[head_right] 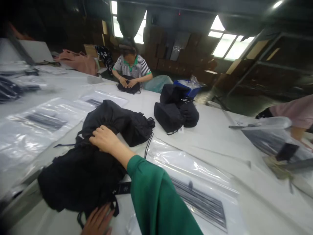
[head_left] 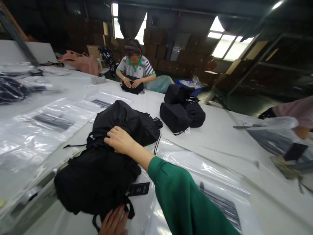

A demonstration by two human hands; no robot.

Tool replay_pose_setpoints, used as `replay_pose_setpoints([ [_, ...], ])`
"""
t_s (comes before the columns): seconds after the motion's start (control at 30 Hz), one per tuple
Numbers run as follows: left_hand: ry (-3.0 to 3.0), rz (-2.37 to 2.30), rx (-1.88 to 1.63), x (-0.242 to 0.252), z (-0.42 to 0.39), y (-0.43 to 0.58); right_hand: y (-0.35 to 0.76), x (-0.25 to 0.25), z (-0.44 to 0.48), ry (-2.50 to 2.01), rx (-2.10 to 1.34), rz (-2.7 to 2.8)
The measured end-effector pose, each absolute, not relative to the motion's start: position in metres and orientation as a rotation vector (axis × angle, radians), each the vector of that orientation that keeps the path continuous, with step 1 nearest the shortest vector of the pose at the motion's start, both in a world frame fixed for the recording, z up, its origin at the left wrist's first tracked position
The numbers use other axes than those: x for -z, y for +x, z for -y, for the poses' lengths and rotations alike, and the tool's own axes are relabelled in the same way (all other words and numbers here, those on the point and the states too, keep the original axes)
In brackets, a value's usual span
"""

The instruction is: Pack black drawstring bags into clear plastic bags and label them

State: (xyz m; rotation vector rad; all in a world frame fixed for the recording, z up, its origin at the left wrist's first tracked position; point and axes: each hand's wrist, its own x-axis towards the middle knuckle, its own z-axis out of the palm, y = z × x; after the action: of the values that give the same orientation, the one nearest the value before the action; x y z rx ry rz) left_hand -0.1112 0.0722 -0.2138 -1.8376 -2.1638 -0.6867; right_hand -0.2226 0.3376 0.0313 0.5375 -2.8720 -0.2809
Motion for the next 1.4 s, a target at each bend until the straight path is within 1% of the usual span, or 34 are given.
replay_pose_setpoints([
  [0.1,-1.907,2.218,0.433,0.191,-0.068,-0.109,-0.232,-0.041,-0.334,0.522,0.289,2.792],
  [0.2,-1.925,2.391,0.360,0.177,-0.069,-0.107,-0.238,-0.047,-0.334,0.477,0.271,2.762],
  [0.53,-1.891,2.465,0.465,0.179,-0.072,-0.104,-0.246,-0.035,-0.337,0.428,0.315,2.658],
  [0.63,-1.909,2.469,0.479,0.174,-0.074,-0.106,-0.236,-0.045,-0.330,0.409,0.317,2.575],
  [0.77,-1.924,2.523,0.498,0.167,-0.064,-0.110,-0.191,-0.075,-0.321,0.345,0.351,2.617],
  [0.83,-1.947,2.573,0.559,0.172,-0.060,-0.114,-0.159,-0.088,-0.328,0.323,0.384,2.683],
  [0.9,-1.948,2.554,0.545,0.181,-0.057,-0.118,-0.115,-0.097,-0.340,0.295,0.357,2.767],
  [1.0,-1.955,2.519,0.554,0.190,-0.054,-0.118,-0.021,-0.107,-0.352,0.203,0.164,2.870],
  [1.1,-1.942,2.469,0.584,0.196,-0.051,-0.118,0.089,-0.116,-0.337,-0.112,-0.063,2.876],
  [1.2,-1.924,2.420,0.613,0.198,-0.051,-0.119,0.197,-0.116,-0.289,-0.485,-0.224,2.706],
  [1.3,-1.921,2.427,0.685,0.187,-0.049,-0.110,0.297,-0.104,-0.212,-0.726,-0.326,2.584],
  [1.37,-1.774,2.482,0.896,0.169,-0.039,-0.091,0.357,-0.087,-0.154,-0.859,-0.378,2.551],
  [1.4,-1.676,2.529,1.099,0.157,-0.031,-0.076,0.384,-0.077,-0.126,-0.927,-0.420,2.557],
])
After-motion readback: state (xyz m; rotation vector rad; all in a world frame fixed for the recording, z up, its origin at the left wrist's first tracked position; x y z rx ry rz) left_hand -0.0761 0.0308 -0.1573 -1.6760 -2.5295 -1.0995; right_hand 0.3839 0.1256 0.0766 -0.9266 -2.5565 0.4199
